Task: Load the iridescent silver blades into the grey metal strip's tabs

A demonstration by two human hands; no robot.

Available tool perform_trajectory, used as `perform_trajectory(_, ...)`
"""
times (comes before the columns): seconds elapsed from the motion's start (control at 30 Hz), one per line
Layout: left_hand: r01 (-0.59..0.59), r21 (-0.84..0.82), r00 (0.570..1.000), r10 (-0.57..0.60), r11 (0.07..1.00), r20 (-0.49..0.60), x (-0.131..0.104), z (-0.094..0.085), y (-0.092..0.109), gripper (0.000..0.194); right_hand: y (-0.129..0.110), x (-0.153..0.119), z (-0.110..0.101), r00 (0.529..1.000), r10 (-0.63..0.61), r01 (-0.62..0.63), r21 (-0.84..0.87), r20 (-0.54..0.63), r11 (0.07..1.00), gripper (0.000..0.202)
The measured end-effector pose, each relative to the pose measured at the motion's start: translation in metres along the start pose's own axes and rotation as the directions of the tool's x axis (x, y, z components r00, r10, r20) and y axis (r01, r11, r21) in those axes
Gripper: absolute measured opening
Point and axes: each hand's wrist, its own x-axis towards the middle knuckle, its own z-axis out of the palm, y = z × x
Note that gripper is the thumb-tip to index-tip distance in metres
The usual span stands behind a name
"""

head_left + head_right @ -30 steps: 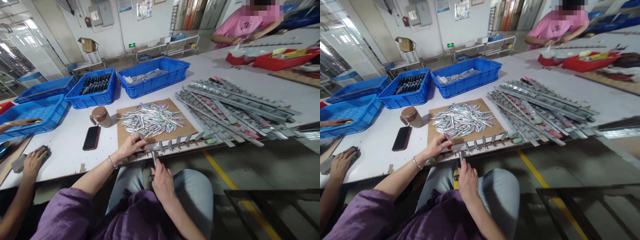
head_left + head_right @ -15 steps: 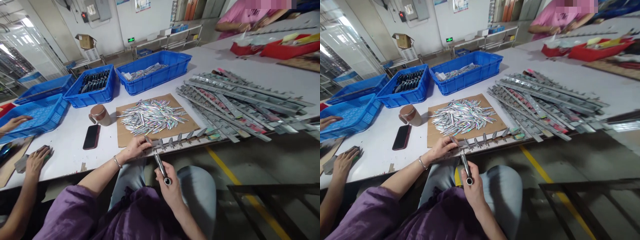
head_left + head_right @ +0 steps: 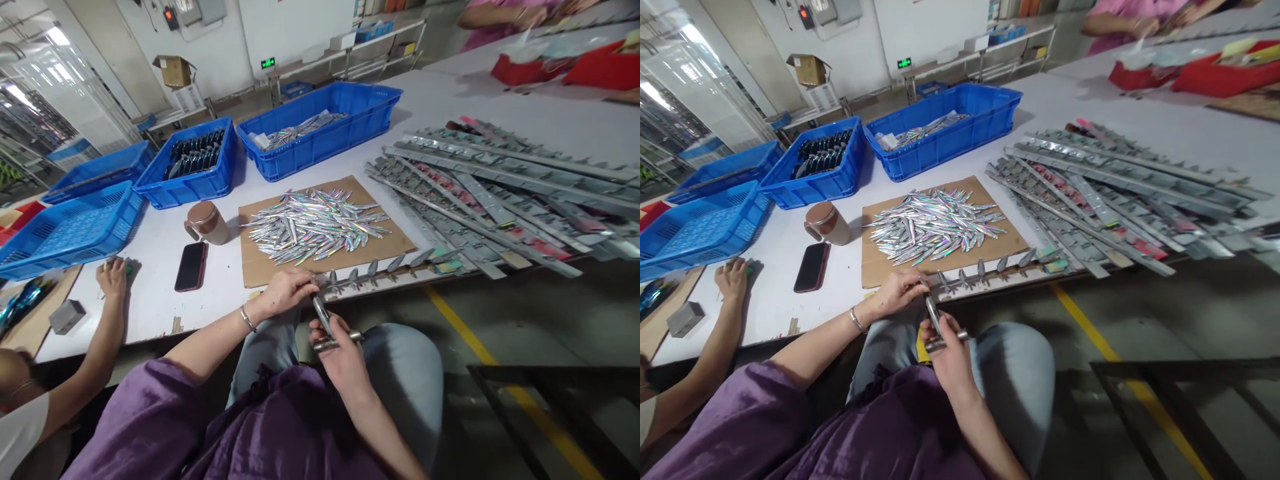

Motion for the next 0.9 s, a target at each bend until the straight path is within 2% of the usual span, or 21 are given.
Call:
perform_trajectory(0.07, 0.019, 0.011, 1.0, -0.019, 1.0, 0.005, 0.0, 0.0, 0.0, 0.04, -0.001, 0.001, 0.0, 0.985, 0.132, -0.154, 0.223, 0.113, 0.963, 0.039)
perform_trajectory(0.1, 0.024, 0.011, 1.0, -0.025, 1.0, 0.008, 0.0, 0.0, 0.0, 0.039, -0.003, 0.001, 0.0, 0.98, 0.148, -0.175, 0.225, 0.131, 0.959, 0.039)
perform_trajectory(0.13, 0.024, 0.008, 1.0, -0.024, 1.0, 0.01, 0.0, 0.001, 0.0, 0.038, -0.005, 0.0, -0.002, 0.988, 0.121, -0.135, 0.154, 0.097, 0.979, 0.039)
perform_trajectory(0.17, 0.019, 0.004, 1.0, -0.019, 1.0, 0.011, 0.0, 0.001, 0.0, 0.038, -0.008, -0.001, -0.004, 0.999, 0.04, -0.04, 0.008, 0.028, 0.999, 0.037)
perform_trajectory(0.2, 0.009, 0.002, 1.0, -0.009, 1.0, 0.009, 0.0, 0.001, 0.0, 0.037, -0.011, -0.002, -0.006, 0.995, -0.093, 0.085, -0.208, -0.029, 0.974, 0.035)
perform_trajectory(0.23, -0.001, 0.002, 1.0, 0.001, 1.0, 0.006, 0.0, 0.001, 0.0, 0.037, -0.014, -0.003, -0.008, 0.968, -0.247, 0.204, -0.458, -0.034, 0.865, 0.033)
perform_trajectory(0.3, -0.01, 0.006, 1.0, 0.01, 1.0, -0.001, 0.001, 0.001, 0.0, 0.037, -0.02, -0.004, -0.012, 0.885, -0.451, 0.336, -0.832, 0.117, 0.443, 0.032)
perform_trajectory(0.33, -0.008, 0.007, 1.0, 0.008, 1.0, -0.003, 0.001, 0.001, 0.001, 0.037, -0.022, -0.004, -0.013, 0.86, -0.465, 0.349, -0.906, 0.209, 0.239, 0.033)
perform_trajectory(0.37, -0.004, 0.007, 1.0, 0.004, 1.0, -0.005, 0.001, 0.001, 0.001, 0.037, -0.023, -0.004, -0.013, 0.851, -0.45, 0.352, -0.93, 0.27, 0.108, 0.034)
perform_trajectory(0.4, 0.001, 0.005, 1.0, -0.001, 1.0, -0.004, 0.001, 0.001, 0.001, 0.037, -0.023, -0.003, -0.013, 0.854, -0.433, 0.351, -0.934, 0.289, 0.068, 0.034)
perform_trajectory(0.43, 0.004, 0.002, 1.0, -0.004, 1.0, -0.003, 0.0, 0.001, 0.002, 0.036, -0.022, -0.002, -0.013, 0.864, -0.424, 0.349, -0.929, 0.27, 0.12, 0.033)
perform_trajectory(0.47, 0.003, 0.001, 1.0, -0.003, 1.0, -0.003, 0.0, 0.001, 0.002, 0.036, -0.019, 0.0, -0.013, 0.883, -0.416, 0.349, -0.897, 0.217, 0.273, 0.031)
perform_trajectory(0.5, -0.001, 0.001, 1.0, 0.001, 1.0, -0.003, 0.0, 0.001, 0.003, 0.036, -0.016, 0.002, -0.013, 0.907, -0.392, 0.339, -0.813, 0.151, 0.473, 0.03)
perform_trajectory(0.57, -0.006, 0.01, 1.0, 0.006, 1.0, -0.004, -0.001, 0.001, 0.003, 0.035, -0.009, 0.006, -0.011, 0.955, -0.29, 0.275, -0.529, 0.057, 0.803, 0.024)
perform_trajectory(0.63, 0.0, 0.023, 1.0, 0.0, 1.0, -0.003, -0.002, 0.001, 0.003, 0.035, -0.004, 0.009, -0.009, 0.987, -0.147, 0.158, -0.224, 0.065, 0.962, 0.028)
perform_trajectory(0.73, 0.019, 0.029, 1.0, -0.019, 0.999, 0.007, -0.002, 0.001, 0.001, 0.031, -0.007, 0.009, -0.007, 0.991, -0.002, 0.003, -0.01, 0.133, 1.0, 0.032)
perform_trajectory(0.77, 0.025, 0.028, 1.0, -0.025, 0.999, 0.01, -0.002, 0.001, 0.0, 0.029, -0.011, 0.008, -0.008, 0.993, -0.005, 0.009, -0.034, 0.116, 0.999, 0.029)
perform_trajectory(0.8, 0.029, 0.027, 0.999, -0.03, 0.999, 0.012, -0.002, 0.001, -0.001, 0.027, -0.015, 0.006, -0.01, 0.995, -0.056, 0.067, -0.144, 0.084, 0.987, 0.027)
perform_trajectory(0.83, 0.033, 0.028, 0.999, -0.033, 0.999, 0.013, -0.002, 0.002, -0.001, 0.025, -0.02, 0.005, -0.012, 0.987, -0.145, 0.159, -0.317, 0.066, 0.935, 0.025)
perform_trajectory(0.87, 0.037, 0.031, 0.999, -0.037, 0.999, 0.014, -0.002, 0.002, -0.002, 0.023, -0.026, 0.003, -0.014, 0.963, -0.257, 0.261, -0.52, 0.082, 0.814, 0.024)
perform_trajectory(0.9, 0.043, 0.037, 0.999, -0.044, 0.998, 0.015, -0.002, 0.002, -0.003, 0.022, -0.031, 0.001, -0.015, 0.923, -0.357, 0.349, -0.708, 0.146, 0.614, 0.024)
